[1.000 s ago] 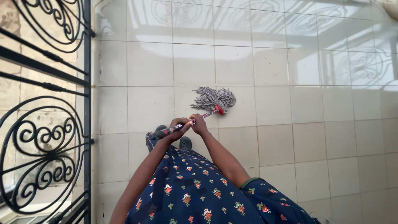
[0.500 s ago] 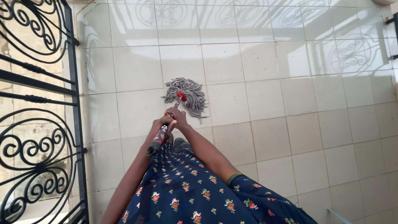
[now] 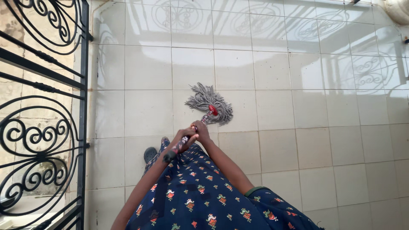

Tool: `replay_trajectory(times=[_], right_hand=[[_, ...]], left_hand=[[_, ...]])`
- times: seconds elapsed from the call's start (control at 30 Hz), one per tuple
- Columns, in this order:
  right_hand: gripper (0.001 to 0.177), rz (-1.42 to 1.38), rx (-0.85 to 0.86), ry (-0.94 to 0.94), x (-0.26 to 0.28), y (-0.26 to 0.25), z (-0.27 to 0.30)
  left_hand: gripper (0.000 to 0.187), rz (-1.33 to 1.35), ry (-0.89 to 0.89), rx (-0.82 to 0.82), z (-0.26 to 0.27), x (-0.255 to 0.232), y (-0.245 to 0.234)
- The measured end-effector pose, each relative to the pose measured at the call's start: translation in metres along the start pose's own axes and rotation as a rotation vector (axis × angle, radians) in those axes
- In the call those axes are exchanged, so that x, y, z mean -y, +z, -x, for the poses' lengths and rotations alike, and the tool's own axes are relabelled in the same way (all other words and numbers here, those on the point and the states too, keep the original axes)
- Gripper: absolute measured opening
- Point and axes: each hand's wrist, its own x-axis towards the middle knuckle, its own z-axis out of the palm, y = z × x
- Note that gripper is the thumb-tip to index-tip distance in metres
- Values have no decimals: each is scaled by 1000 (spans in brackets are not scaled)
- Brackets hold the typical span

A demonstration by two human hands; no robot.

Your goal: The person mops a tiled balcony floor using a mop, periodically rinsing and wringing the mop in a bucket of water.

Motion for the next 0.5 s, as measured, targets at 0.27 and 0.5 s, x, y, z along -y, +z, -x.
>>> replay_trajectory(times=[0.27,0.5], right_hand=[[15,-95,-35,140,38,51,10],[22,-353,-18,100,94,166,-23]], left_hand=[[24,85,35,-72,38,-15,-34],[30,-11,-194,-223,109,-35,-121]])
